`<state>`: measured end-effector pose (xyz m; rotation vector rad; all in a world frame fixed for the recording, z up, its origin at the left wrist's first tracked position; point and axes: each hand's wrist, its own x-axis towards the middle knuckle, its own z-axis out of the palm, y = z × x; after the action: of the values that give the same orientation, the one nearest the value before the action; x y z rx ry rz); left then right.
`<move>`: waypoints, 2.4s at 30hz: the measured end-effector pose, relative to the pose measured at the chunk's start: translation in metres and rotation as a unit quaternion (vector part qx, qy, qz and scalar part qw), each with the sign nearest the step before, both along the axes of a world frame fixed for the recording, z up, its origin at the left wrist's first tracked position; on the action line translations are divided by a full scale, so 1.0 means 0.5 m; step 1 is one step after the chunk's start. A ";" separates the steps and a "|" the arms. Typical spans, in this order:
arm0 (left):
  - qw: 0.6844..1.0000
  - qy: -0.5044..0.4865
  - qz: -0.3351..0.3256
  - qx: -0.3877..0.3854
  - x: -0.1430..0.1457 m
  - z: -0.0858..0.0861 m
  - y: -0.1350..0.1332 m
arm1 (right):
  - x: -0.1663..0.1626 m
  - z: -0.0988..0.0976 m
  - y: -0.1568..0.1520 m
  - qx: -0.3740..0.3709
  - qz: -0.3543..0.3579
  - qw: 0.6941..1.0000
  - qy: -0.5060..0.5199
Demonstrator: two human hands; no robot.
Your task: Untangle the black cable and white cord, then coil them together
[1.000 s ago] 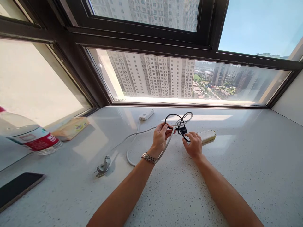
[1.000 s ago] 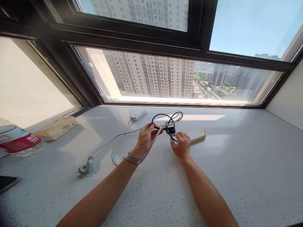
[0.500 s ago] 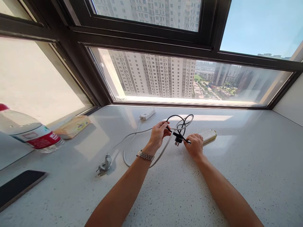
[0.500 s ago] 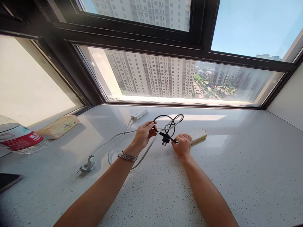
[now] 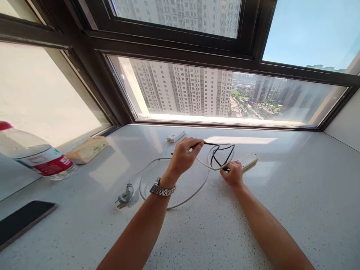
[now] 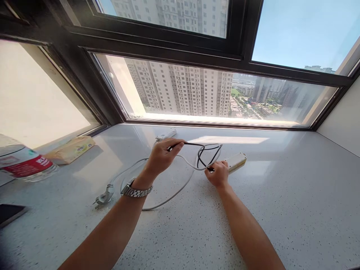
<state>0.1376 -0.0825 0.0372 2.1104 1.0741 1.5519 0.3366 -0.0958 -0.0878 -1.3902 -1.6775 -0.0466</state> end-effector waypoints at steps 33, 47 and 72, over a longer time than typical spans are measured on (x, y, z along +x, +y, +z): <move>0.945 -0.093 -0.102 -0.298 0.082 -0.134 0.039 | 0.001 0.009 -0.006 -0.016 0.078 0.996 0.025; 0.983 0.065 -0.062 -0.161 0.063 -0.111 0.017 | -0.001 0.026 -0.014 0.057 0.077 0.982 0.163; 0.929 -0.319 -0.035 -0.184 0.029 -0.041 0.028 | 0.020 0.029 -0.006 -0.163 0.046 0.983 -0.074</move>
<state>0.1523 -0.0682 0.0165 1.2447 0.9352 1.6654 0.3466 -0.0988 -0.0735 -1.5785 -1.9348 0.1909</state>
